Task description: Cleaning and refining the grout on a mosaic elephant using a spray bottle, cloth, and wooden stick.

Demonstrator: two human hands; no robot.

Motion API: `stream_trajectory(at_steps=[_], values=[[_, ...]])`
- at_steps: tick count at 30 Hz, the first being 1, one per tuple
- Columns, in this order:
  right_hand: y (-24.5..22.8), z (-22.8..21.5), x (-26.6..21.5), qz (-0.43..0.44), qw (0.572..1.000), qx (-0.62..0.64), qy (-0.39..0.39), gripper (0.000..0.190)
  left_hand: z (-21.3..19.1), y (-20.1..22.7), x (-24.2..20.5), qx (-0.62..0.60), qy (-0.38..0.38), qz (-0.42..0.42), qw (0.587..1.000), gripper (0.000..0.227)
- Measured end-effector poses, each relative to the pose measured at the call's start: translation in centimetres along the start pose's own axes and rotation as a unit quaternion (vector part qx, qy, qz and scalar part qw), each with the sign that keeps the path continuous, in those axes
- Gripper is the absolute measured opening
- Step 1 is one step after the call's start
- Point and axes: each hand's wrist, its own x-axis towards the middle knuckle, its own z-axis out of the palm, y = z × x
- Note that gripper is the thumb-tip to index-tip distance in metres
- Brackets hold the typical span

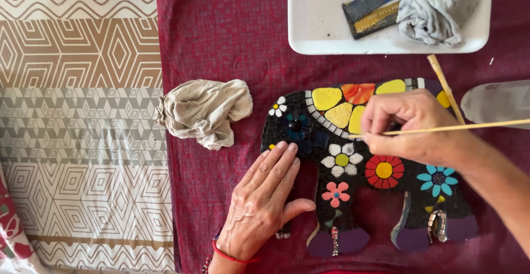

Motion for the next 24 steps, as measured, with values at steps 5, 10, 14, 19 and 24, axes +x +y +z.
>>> stream_trajectory(at_steps=[5,10,14,19,24], values=[[-1.4,0.5,-0.1,-0.015,0.999,0.038,0.026,0.023,0.0,-0.1,0.2,-0.01,0.005,-0.003,1.0,0.062],[-1.4,1.7,1.1,0.036,0.98,0.067,0.181,0.013,0.0,0.0,0.1,-0.015,0.018,0.0,1.0,0.062],[-1.0,2.7,2.4,-0.004,0.973,0.066,0.223,0.015,-0.1,0.0,0.0,-0.016,0.016,-0.003,1.0,0.061],[-0.9,2.9,2.4,-0.026,0.981,0.03,0.192,0.013,-0.1,0.0,-0.1,-0.017,0.026,0.0,1.0,0.063],[-0.6,2.7,2.2,-0.038,0.981,0.051,0.181,0.012,0.1,-0.1,-0.1,-0.016,0.02,0.001,1.0,0.064]])
